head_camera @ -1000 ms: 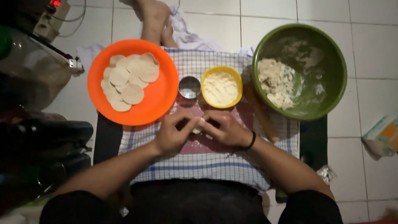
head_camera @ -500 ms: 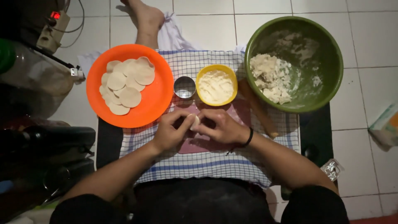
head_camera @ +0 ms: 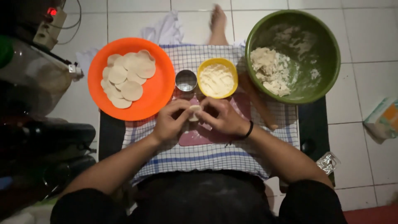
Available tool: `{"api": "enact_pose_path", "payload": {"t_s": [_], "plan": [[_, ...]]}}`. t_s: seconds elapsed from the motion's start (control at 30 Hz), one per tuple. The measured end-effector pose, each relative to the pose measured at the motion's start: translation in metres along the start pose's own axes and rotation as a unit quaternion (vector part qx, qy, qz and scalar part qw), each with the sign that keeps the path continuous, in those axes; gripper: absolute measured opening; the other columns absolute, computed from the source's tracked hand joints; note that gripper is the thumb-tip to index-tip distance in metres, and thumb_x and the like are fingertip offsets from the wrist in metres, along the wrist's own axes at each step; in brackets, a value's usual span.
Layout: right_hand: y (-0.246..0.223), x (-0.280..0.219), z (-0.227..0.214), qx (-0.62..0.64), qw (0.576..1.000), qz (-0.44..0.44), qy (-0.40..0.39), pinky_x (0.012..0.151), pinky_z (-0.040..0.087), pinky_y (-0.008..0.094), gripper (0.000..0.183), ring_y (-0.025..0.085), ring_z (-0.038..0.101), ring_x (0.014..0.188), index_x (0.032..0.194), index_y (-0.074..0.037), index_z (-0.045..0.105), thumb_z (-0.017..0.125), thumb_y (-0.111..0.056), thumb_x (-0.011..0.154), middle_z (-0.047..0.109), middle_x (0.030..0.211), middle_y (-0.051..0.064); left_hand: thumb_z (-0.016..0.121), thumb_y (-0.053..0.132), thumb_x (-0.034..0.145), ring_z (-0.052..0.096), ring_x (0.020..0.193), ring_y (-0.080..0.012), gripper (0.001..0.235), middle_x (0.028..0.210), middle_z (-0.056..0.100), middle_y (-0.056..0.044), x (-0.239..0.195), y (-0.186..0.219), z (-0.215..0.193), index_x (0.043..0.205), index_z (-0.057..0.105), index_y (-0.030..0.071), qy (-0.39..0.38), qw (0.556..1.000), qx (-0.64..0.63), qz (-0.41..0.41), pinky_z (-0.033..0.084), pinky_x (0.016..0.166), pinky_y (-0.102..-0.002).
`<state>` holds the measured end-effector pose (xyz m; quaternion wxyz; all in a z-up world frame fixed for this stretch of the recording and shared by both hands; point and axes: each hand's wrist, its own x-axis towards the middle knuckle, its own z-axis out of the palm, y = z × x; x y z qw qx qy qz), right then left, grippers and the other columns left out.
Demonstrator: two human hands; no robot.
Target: A person is sitting on the floor, taking small portions of dough from a bowl and rolling them into small balls by hand.
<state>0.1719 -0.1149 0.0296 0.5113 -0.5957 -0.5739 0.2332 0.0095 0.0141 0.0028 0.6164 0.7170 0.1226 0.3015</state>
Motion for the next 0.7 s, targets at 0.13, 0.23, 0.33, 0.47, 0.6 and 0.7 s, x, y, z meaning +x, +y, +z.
{"api": "enact_pose_path", "payload": {"t_s": [0.13, 0.23, 0.33, 0.47, 0.6, 0.7], "plan": [[0.005, -0.001, 0.003, -0.013, 1.0, 0.007, 0.004, 0.059, 0.057, 0.032, 0.009, 0.019, 0.072, 0.057, 0.095, -0.009, 0.067, 0.071, -0.016, 0.097, 0.073, 0.064, 0.005, 0.074, 0.011, 0.096, 0.073, 0.09, -0.0233, 0.01, 0.091, 0.077, -0.013, 0.004, 0.016, 0.005, 0.101, 0.078, 0.003, 0.0, 1.0, 0.001, -0.027, 0.057, 0.086, -0.039], [0.002, -0.001, -0.001, 0.006, 1.0, 0.029, 0.006, 0.057, 0.056, 0.032, 0.009, 0.018, 0.071, 0.055, 0.095, -0.009, 0.067, 0.071, -0.017, 0.097, 0.073, 0.063, 0.006, 0.073, 0.015, 0.097, 0.074, 0.088, -0.0248, 0.011, 0.09, 0.077, -0.012, 0.01, 0.02, 0.008, 0.098, 0.079, 0.006, 0.004, 0.999, 0.013, -0.032, 0.057, 0.086, -0.039], [-0.002, -0.001, -0.003, 0.01, 0.998, 0.054, 0.007, 0.056, 0.056, 0.034, 0.008, 0.022, 0.071, 0.055, 0.094, -0.008, 0.067, 0.07, -0.015, 0.097, 0.072, 0.061, 0.009, 0.072, 0.014, 0.097, 0.075, 0.088, -0.0242, 0.009, 0.088, 0.077, -0.008, 0.012, 0.019, 0.007, 0.095, 0.078, 0.009, -0.011, 0.999, 0.033, -0.02, 0.056, 0.087, -0.037], [-0.002, 0.002, -0.007, -0.001, 0.998, 0.056, -0.005, 0.062, 0.058, 0.039, 0.009, 0.03, 0.074, 0.064, 0.095, -0.008, 0.067, 0.071, -0.016, 0.095, 0.073, 0.067, 0.013, 0.07, 0.014, 0.098, 0.075, 0.087, -0.028, 0.011, 0.087, 0.077, -0.01, 0.018, 0.025, 0.006, 0.093, 0.076, 0.007, -0.03, 0.998, 0.039, -0.03, 0.057, 0.086, -0.039], [0.002, 0.008, -0.011, -0.008, 0.997, 0.07, -0.018, 0.065, 0.059, 0.039, 0.007, 0.03, 0.075, 0.068, 0.094, -0.009, 0.07, 0.072, -0.015, 0.095, 0.074, 0.071, 0.013, 0.069, 0.015, 0.098, 0.076, 0.088, -0.0284, 0.011, 0.089, 0.077, -0.01, 0.025, 0.026, 0.001, 0.093, 0.076, 0.007, -0.035, 0.997, 0.045, -0.054, 0.057, 0.087, -0.04], [0.002, 0.002, -0.012, -0.006, 0.997, 0.065, -0.041, 0.068, 0.06, 0.041, 0.008, 0.034, 0.076, 0.074, 0.097, -0.008, 0.069, 0.074, -0.013, 0.093, 0.074, 0.076, 0.014, 0.072, 0.011, 0.095, 0.074, 0.081, -0.0293, 0.009, 0.083, 0.075, -0.011, 0.024, 0.038, 0.01, 0.089, 0.076, 0.005, -0.005, 0.999, 0.037, -0.04, 0.058, 0.081, -0.04]]}}
